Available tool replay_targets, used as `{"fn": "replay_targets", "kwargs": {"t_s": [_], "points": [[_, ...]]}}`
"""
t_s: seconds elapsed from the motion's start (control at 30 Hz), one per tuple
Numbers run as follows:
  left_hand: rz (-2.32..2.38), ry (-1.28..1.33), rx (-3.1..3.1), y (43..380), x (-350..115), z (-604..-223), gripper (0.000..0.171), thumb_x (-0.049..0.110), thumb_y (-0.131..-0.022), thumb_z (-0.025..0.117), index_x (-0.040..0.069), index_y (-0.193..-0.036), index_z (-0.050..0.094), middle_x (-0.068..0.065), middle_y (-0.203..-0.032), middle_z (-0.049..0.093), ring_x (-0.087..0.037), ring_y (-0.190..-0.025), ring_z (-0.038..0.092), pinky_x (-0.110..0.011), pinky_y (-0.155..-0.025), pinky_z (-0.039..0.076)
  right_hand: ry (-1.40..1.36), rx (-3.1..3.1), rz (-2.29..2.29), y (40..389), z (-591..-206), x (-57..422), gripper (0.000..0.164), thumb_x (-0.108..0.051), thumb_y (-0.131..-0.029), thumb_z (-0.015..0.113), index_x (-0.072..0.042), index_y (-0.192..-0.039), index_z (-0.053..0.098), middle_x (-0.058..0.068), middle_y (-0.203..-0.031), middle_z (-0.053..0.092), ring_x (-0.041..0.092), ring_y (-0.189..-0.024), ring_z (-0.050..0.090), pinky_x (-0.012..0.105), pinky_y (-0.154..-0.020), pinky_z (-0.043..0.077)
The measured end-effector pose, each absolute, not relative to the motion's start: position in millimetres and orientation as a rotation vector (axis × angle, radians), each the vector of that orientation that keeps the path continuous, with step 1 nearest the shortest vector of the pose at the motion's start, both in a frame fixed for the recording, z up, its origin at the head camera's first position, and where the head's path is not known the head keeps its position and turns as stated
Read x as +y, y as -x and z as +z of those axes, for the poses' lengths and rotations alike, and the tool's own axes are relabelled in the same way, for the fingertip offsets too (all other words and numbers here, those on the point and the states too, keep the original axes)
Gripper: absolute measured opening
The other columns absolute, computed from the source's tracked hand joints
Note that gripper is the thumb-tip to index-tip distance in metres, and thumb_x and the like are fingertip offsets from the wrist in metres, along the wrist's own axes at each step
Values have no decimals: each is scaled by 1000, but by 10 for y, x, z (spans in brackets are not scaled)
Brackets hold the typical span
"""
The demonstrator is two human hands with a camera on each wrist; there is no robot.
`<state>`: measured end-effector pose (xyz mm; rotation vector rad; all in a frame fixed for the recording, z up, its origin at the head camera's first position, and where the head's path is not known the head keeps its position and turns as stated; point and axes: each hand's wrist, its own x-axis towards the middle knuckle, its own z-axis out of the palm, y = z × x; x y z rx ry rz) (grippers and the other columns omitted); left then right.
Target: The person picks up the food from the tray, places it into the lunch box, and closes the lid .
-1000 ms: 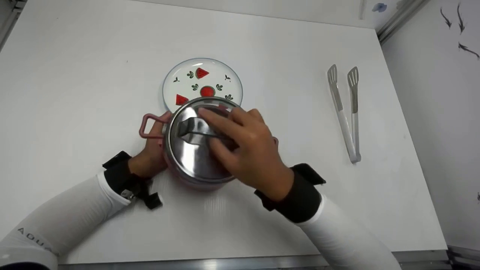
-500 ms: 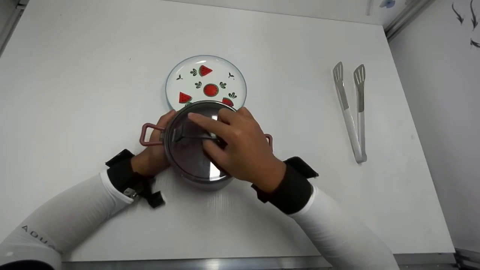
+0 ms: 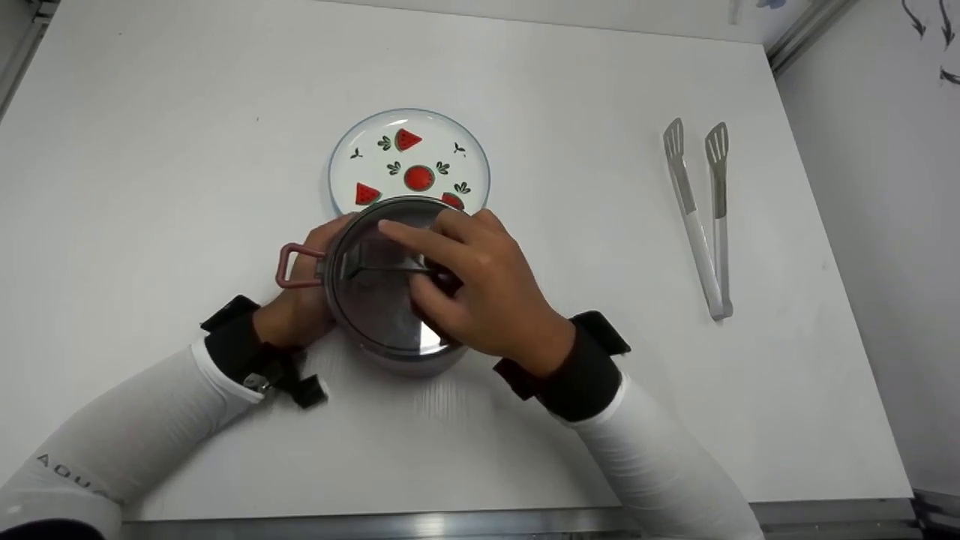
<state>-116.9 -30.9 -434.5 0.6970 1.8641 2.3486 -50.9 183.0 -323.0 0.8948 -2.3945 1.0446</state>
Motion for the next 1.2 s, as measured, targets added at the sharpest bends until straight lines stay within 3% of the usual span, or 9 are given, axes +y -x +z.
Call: {"fn": "replay_targets", "kwargs": {"t_s": [0.1,0.2,0.27,0.4,0.57,0.73,0.93,1.2], "points": [[2439,-640,1795,1252,-445,-4137,45,17,-102,30,-8,-106,67,-1,-95,71,-15,-89,68,-31,-85,54,-909,-2370,1156,529,-3231,1922,40,-5,-84,59,-10,-122,73,11,-101,64,16,-91,55,24,-81,44],[2436,-729,1857,1275,-609,-3850,46,15,-102,27,-7,-105,68,-7,-94,73,-21,-88,70,-36,-84,55,-831,-2353,1317,586,-3269,2018,35,-8,-93,57,-6,-125,70,11,-113,65,16,-106,59,26,-93,45],[2304,-844,1980,1219,-678,-3658,45,18,-102,30,-4,-111,68,-9,-105,73,-21,-99,69,-37,-92,53,-756,-2369,1455,642,-3313,2055,34,-9,-99,52,-4,-129,67,10,-122,65,18,-115,58,28,-99,43],[1871,-1018,2267,1052,-656,-3446,41,27,-103,41,9,-130,65,1,-130,65,-10,-125,56,-33,-109,41,-637,-2463,1737,729,-3400,2061,40,-11,-106,39,-7,-141,58,11,-136,62,21,-127,54,30,-106,42],[1631,-1001,2386,1018,-566,-3510,42,30,-104,44,18,-144,55,5,-142,57,-5,-134,47,-32,-115,35,-542,-2514,1944,772,-3476,2014,42,-20,-108,35,-12,-144,55,7,-140,61,23,-133,53,30,-109,42],[1735,-951,2255,1068,-538,-3680,44,29,-105,40,20,-147,51,4,-143,55,-7,-133,48,-34,-114,36,-439,-2463,2113,817,-3563,1942,42,-15,-106,38,-8,-143,55,7,-144,58,23,-134,51,30,-106,44],[1951,-945,2136,1119,-566,-3825,41,20,-102,42,12,-138,60,0,-139,60,-10,-132,51,-35,-114,36,-406,-2266,2384,886,-3691,1799,44,-6,-102,39,-3,-144,52,11,-146,54,24,-135,49,31,-107,45],[2187,-877,2002,1142,-492,-3954,42,7,-94,38,9,-123,69,-2,-137,62,-14,-137,49,-35,-118,32,-395,-2158,2537,951,-3748,1784,44,-10,-102,36,-5,-143,53,11,-146,53,23,-134,49,34,-105,47]]}}
